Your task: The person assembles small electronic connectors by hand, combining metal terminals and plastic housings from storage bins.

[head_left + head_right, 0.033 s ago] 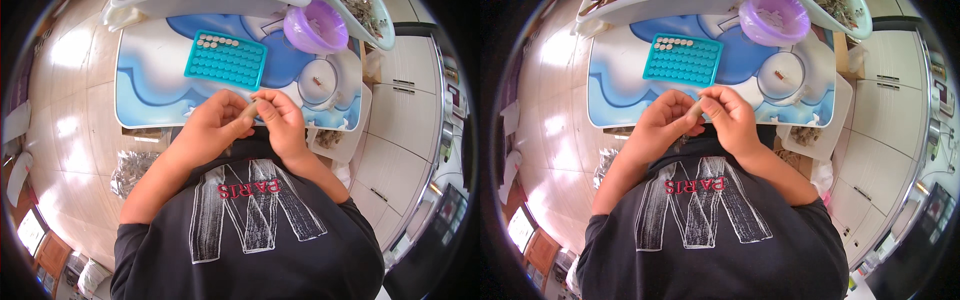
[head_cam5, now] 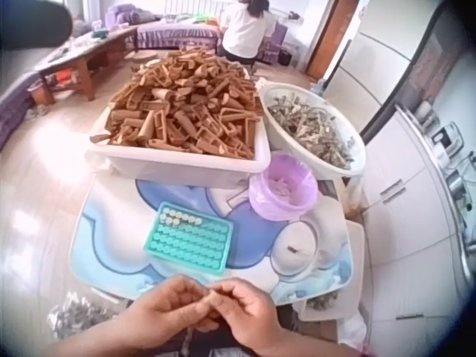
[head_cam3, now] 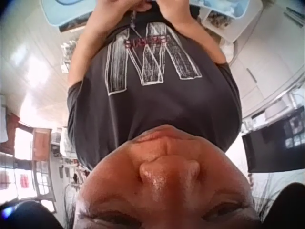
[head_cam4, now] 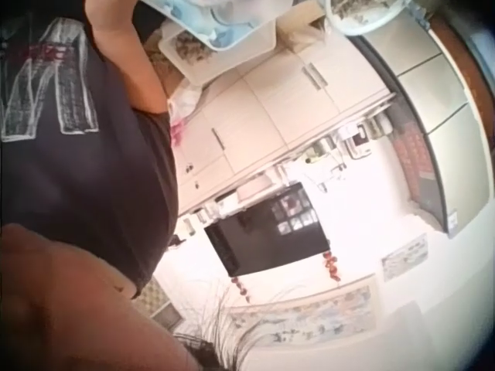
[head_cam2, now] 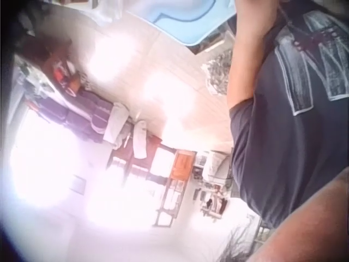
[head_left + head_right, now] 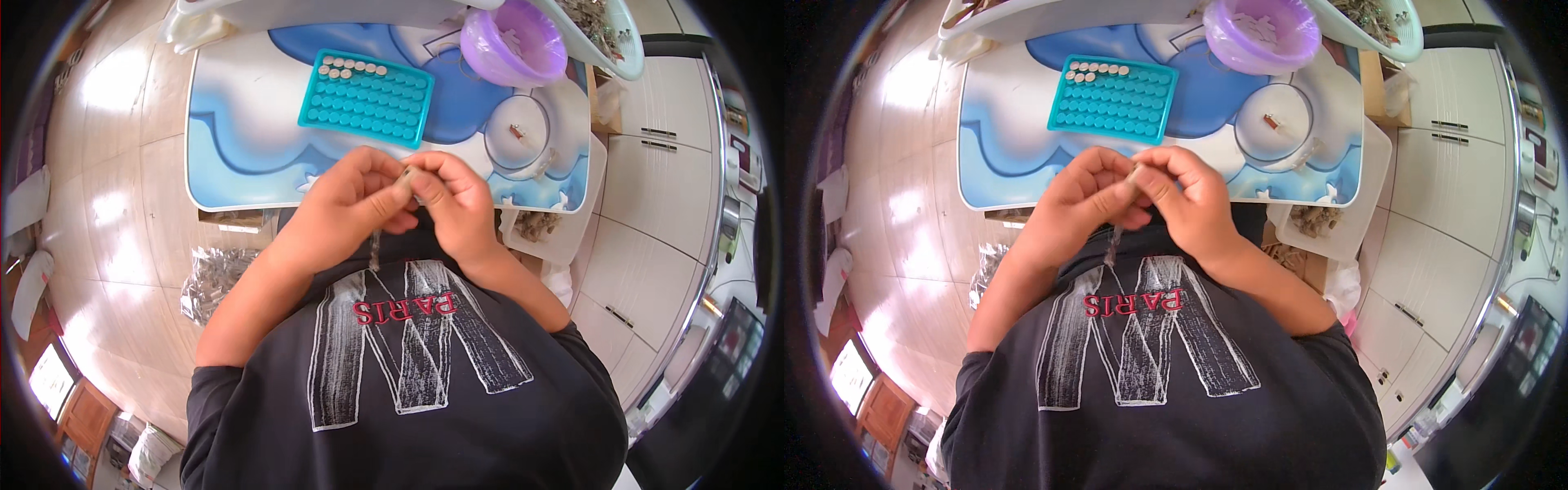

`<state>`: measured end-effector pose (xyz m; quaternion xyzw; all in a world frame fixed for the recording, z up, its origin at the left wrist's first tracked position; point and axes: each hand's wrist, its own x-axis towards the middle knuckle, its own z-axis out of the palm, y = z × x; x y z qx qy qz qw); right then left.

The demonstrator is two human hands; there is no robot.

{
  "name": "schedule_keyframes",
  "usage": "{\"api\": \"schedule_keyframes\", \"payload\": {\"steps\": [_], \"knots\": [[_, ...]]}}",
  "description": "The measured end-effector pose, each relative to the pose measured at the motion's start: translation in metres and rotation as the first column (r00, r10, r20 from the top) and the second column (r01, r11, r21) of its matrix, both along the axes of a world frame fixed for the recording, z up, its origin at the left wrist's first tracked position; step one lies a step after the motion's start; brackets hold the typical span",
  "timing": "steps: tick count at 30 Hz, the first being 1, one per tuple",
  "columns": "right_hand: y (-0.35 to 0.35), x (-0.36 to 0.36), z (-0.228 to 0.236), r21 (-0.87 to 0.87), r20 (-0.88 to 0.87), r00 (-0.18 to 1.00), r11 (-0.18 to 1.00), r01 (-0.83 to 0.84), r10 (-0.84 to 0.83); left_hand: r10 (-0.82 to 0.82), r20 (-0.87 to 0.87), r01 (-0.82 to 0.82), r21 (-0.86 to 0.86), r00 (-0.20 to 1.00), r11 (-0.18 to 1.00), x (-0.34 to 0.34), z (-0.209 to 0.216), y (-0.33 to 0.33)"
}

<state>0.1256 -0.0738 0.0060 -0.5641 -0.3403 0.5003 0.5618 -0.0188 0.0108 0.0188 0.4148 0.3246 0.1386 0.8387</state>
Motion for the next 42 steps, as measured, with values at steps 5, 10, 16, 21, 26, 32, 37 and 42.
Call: {"api": "schedule_keyframes", "payload": {"steps": [5, 10, 16, 21, 26, 32, 37, 42], "knots": [[0.006, 0.025, 0.004, 0.175, 0.5, 0.863, 0.984, -0.022, -0.069, -0.001, 0.09, 0.027, -0.284, 0.996, 0.958, 0.005, -0.001, 0.008], [0.044, 0.095, 0.038, 0.318, 0.803, 0.482, 0.936, 0.153, -0.351, 0.053, 0.1, -0.01, -0.392, 0.994, 0.92, 0.014, -0.011, 0.008], [0.116, 0.146, 0.057, -0.144, 0.97, 0.198, 0.99, 0.008, 0.139, 0.093, 0.102, -0.044, -0.405, 0.99, 0.913, 0.022, -0.015, 0.012], [0.145, 0.174, 0.025, -0.397, 0.913, -0.066, 0.915, 0.077, 0.402, 0.099, 0.076, -0.061, -0.398, 0.992, 0.915, 0.024, -0.015, 0.011], [0.138, 0.156, 0.042, -0.344, 0.938, 0.034, 0.939, -0.019, 0.344, 0.119, 0.081, -0.077, -0.397, 0.99, 0.914, 0.021, -0.017, 0.012], [0.12, 0.172, 0.06, -0.225, 0.874, 0.459, 0.97, 0.091, 0.16, 0.123, 0.084, -0.081, -0.39, 0.989, 0.917, 0.02, -0.016, 0.01], [0.107, 0.183, 0.051, -0.112, 0.76, 0.649, 0.989, 0.093, 0.025, 0.123, 0.095, -0.077, -0.387, 0.988, 0.919, 0.02, -0.017, 0.008], [0.101, 0.174, 0.052, 0.002, 0.673, 0.735, 0.994, 0.105, -0.079, 0.135, 0.092, -0.09, -0.381, 0.987, 0.92, 0.019, -0.017, 0.006]]}}
